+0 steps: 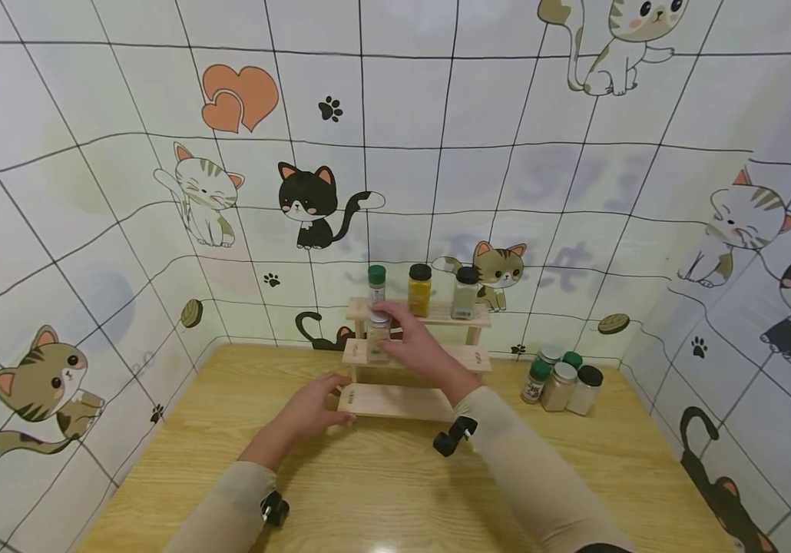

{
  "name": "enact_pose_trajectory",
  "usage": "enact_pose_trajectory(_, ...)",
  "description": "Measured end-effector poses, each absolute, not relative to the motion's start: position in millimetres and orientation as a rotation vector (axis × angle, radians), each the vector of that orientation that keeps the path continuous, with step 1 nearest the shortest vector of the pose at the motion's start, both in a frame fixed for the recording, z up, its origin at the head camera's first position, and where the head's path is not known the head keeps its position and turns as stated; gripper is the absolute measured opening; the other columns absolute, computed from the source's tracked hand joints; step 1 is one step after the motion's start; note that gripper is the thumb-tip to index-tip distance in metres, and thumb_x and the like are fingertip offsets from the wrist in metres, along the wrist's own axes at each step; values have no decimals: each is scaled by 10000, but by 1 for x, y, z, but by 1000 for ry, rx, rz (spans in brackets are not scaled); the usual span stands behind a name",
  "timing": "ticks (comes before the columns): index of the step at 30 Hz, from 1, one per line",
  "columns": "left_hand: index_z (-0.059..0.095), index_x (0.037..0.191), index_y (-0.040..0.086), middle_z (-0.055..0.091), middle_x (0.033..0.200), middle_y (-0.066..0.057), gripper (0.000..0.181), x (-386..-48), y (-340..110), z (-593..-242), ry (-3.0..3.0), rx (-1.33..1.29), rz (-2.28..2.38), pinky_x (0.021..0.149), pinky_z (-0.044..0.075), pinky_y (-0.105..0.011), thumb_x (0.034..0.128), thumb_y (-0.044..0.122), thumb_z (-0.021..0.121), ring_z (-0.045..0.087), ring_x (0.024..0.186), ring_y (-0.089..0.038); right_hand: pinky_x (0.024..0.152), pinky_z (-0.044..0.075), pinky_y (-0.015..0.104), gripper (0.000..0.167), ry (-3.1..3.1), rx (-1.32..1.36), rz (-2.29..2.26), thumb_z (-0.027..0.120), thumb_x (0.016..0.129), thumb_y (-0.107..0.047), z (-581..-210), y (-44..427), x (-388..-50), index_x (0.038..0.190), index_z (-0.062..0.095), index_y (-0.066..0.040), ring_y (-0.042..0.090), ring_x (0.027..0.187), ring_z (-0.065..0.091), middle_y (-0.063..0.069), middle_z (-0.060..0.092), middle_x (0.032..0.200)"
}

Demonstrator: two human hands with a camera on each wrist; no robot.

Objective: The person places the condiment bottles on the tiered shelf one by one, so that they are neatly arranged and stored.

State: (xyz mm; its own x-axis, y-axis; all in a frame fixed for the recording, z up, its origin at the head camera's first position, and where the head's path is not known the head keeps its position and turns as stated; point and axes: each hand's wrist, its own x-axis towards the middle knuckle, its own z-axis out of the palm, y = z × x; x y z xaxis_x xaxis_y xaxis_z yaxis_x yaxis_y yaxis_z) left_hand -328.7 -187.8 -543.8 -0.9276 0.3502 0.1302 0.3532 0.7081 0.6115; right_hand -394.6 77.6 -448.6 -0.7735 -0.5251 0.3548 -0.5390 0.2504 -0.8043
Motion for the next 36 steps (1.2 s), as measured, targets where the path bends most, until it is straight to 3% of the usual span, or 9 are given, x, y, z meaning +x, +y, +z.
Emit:
enact_pose_trajectory(11, 645, 1524, 134, 566, 1608, -139, 701, -328, -189, -547, -2937, -551, -1024, 1144, 504, -587, 925, 356, 935, 658, 1331, -325, 1116, 543, 525, 646, -2462, 1068, 1554, 692, 1071, 25, -461, 69, -398, 1645, 437, -124, 344, 1407, 553, 156, 455, 1623)
enact_pose_trajectory(26, 618, 1556, 96, 611, 1536, -166, 743, -331, -190, -549, -2941, -612, -881, 1153, 495, -600, 942, 393, 913, 646, 1347, -366, 1140, 532, 523, 674, -2461, 1059, 1536, 690, 1079, 11, -464, 69, -396, 1671, 410, -146, 356, 1424, 543, 171, 441, 1638)
enact_pose_trajectory(36, 641, 1524, 100, 653, 1462, -117, 709, -333, -189, -550, -2940, -628, -863, 1149, 503, -579, 932, 370, 926, 646, 1340, -343, 1119, 556, 497, 724, -2501, 941, 1563, 727, 1085, -75, -464, 71, -392, 1709, 394, -231, 337, 1404, 595, 111, 528, 1602)
